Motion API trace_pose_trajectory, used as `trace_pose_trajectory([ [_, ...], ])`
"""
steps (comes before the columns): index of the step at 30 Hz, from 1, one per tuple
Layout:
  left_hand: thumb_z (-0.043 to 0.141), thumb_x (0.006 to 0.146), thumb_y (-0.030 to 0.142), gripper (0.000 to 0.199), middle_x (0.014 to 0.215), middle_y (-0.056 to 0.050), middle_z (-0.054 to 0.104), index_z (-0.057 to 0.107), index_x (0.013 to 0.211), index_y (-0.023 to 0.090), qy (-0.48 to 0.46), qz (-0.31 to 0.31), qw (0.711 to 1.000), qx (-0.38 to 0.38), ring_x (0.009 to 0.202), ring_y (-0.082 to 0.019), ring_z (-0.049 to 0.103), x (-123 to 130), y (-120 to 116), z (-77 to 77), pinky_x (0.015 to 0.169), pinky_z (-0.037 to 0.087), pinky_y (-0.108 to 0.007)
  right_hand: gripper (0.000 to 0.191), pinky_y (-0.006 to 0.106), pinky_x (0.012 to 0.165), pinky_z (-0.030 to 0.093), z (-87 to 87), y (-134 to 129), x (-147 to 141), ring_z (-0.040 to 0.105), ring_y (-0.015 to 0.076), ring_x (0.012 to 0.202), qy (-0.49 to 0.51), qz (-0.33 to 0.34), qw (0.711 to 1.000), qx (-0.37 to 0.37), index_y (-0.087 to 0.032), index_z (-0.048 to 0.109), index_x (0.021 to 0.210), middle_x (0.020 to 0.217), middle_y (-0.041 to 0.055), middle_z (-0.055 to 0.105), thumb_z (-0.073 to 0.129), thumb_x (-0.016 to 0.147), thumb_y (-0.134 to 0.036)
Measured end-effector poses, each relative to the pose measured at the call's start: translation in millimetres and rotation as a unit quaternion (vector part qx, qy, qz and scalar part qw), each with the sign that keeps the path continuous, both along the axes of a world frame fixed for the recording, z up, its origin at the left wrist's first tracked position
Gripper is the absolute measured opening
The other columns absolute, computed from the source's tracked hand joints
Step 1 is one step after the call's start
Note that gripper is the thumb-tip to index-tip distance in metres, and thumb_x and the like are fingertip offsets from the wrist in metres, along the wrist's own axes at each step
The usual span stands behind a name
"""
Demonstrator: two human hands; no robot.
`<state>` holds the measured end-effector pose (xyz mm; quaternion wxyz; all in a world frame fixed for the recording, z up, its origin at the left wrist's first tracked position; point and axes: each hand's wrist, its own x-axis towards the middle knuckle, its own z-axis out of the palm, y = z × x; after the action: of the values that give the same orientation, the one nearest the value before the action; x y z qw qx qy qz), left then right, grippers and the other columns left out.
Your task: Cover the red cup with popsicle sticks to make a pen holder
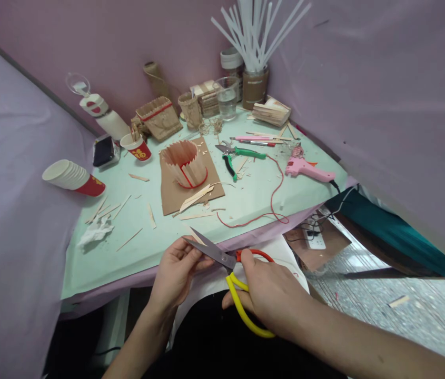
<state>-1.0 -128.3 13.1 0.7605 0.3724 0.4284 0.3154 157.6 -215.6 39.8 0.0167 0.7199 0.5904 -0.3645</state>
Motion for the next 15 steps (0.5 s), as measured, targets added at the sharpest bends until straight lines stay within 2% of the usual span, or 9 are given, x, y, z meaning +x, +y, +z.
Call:
trace_pose_trajectory([
  [8,0.073,0.073,0.027,0.022,0.071,0.0,0.065,0.057,0.081,0.014,0.007,-0.026,1.0,-0.01,0.065,-0.011,0.067,-6.4,10.3,4.7,0.063,0.058,-0.022,0.043,0.032,0.058,0.037,-1.2,1.2,-2.0,0.067,0.0339,0.078,-0.013,0.0,1.0,0.028,-0.016,0.046,0.101,0.085,0.013,0.07,0.056,0.081,-0.053],
  [15,0.073,0.073,0.027,0.02,0.074,0.001,0.063,0.057,0.077,0.015,0.008,-0.021,1.0,0.008,0.066,-0.009,0.065,-9.0,5.9,3.3,0.063,0.058,-0.021,0.049,0.028,0.054,0.032,-7.0,-3.2,-1.9,0.067,0.0301,0.074,0.0,-0.002,0.998,0.061,-0.019,0.044,0.097,0.082,0.0078,0.068,0.064,0.074,-0.057],
])
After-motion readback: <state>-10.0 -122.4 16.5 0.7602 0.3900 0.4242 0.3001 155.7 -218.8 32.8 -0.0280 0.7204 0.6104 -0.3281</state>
